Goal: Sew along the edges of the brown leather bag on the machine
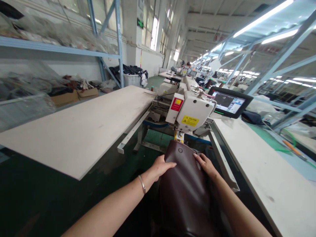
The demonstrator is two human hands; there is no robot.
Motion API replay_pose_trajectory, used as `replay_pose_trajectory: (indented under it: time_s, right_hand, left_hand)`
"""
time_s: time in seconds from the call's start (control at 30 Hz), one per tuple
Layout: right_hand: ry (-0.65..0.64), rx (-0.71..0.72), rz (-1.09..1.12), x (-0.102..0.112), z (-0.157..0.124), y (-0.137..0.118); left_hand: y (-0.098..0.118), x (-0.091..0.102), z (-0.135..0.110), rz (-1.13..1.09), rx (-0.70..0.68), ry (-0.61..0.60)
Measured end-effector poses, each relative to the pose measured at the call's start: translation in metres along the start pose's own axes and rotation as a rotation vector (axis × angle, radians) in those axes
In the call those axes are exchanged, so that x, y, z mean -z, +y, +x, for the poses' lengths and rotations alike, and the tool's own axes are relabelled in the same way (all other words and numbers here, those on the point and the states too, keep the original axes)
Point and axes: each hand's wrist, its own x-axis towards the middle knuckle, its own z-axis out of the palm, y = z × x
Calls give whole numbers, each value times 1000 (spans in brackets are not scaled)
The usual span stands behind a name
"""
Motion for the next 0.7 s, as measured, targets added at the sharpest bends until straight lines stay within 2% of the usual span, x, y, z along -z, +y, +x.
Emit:
replay_pose_trajectory:
  time_s: [0.1, 0.2, 0.3, 0.43, 0.57, 0.7]
  right_hand:
    - [52, 24, -10, -13, -41, 16]
    - [47, 68, 5, -17, -84, 26]
    - [-60, 153, 19, -4, -113, 27]
    - [-195, 263, -32, 26, -120, 18]
    - [-272, 496, -215, 55, -112, 5]
    - [-381, 540, -369, 78, -108, -10]
  left_hand:
    - [-28, -5, -39, 106, -17, 66]
    - [-33, -5, -77, 232, -109, -16]
    - [-9, -4, -107, 368, -290, -195]
    - [28, -9, -133, 617, -492, -448]
    - [44, -17, -155, 867, -629, -558]
    - [72, -17, -177, 813, -693, -681]
